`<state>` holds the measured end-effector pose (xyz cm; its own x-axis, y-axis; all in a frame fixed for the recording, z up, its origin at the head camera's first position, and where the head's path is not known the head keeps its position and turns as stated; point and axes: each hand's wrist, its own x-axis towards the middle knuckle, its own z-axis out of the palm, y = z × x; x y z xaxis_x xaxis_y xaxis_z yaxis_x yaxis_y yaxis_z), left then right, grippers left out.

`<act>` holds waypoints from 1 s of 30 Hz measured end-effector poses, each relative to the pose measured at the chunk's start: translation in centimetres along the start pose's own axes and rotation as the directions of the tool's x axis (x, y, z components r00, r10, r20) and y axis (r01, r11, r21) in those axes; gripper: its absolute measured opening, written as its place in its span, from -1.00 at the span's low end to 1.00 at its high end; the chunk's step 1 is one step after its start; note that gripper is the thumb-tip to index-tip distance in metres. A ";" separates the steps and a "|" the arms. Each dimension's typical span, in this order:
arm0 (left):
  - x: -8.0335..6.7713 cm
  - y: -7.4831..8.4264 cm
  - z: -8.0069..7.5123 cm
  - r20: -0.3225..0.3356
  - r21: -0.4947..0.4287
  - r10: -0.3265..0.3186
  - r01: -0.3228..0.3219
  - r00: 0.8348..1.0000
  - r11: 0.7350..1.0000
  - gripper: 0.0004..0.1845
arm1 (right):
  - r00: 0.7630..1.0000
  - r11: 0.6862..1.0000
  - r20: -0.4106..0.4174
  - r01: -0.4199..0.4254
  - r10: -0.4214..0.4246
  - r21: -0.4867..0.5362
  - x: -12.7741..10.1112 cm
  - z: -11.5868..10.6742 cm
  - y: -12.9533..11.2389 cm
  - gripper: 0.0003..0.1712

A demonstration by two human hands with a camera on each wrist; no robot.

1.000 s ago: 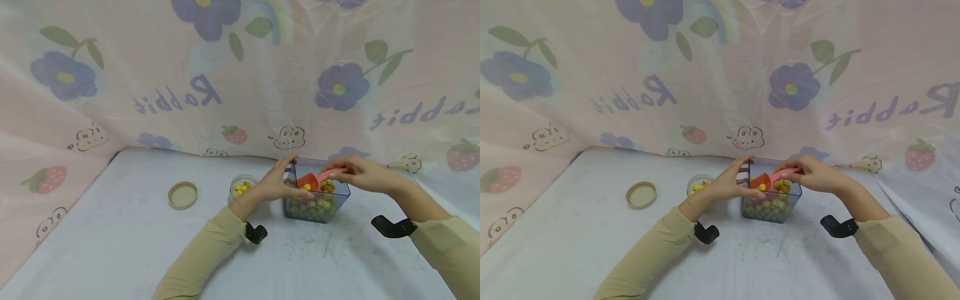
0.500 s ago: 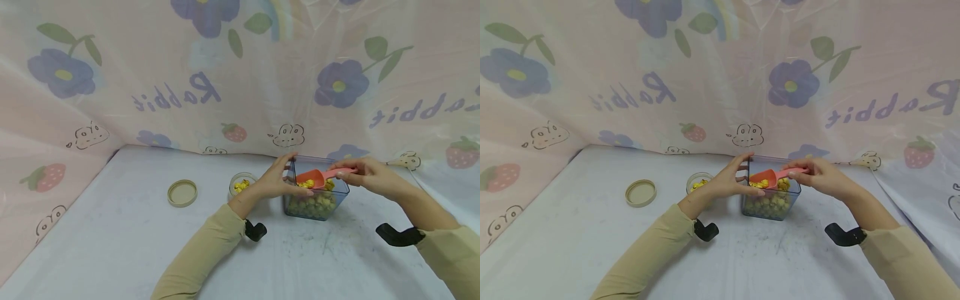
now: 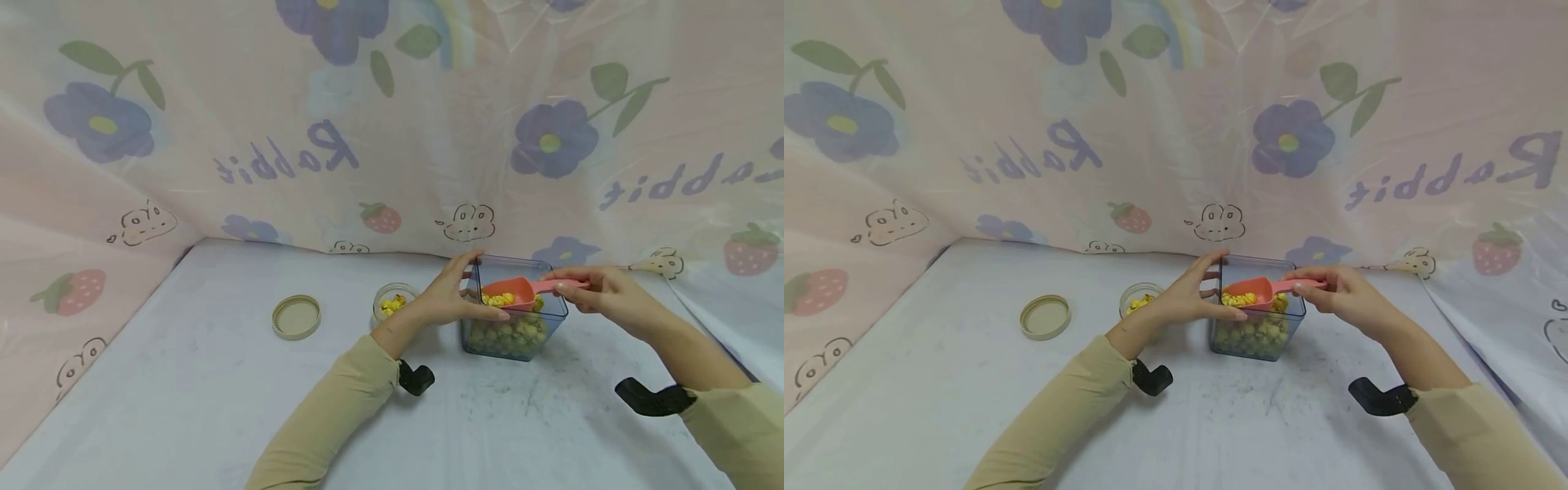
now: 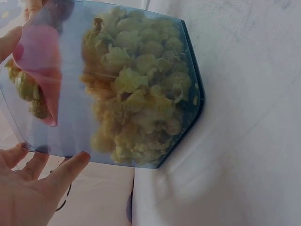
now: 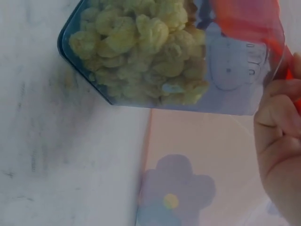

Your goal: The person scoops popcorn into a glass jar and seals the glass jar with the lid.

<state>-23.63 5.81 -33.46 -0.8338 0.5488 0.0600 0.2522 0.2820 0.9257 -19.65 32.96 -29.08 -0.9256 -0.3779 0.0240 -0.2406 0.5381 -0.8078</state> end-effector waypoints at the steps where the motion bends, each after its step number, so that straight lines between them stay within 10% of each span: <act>1: 0.0 0.0 0.0 0.000 0.001 -0.001 0.001 1.000 1.000 0.10 | 1.000 1.000 -0.003 -0.002 0.002 0.012 -0.1 0.0 0.1 -0.69; 20: 0.0 -0.1 0.2 -0.011 0.010 -0.004 0.004 1.000 1.000 0.10 | 0.997 0.996 -0.062 0.043 -0.038 0.079 -0.9 0.3 0.9 -0.69; 30: -0.1 0.0 0.2 -0.013 0.007 -0.009 0.009 1.000 1.000 0.10 | 0.994 0.957 -0.046 0.107 -0.098 0.271 -1.1 0.6 1.7 -0.61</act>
<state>-23.50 5.92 -33.58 -0.8424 0.5359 0.0566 0.2481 0.2925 0.9235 -18.89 33.81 -30.89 -0.9097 -0.3942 0.1303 -0.2503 0.2703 -0.9297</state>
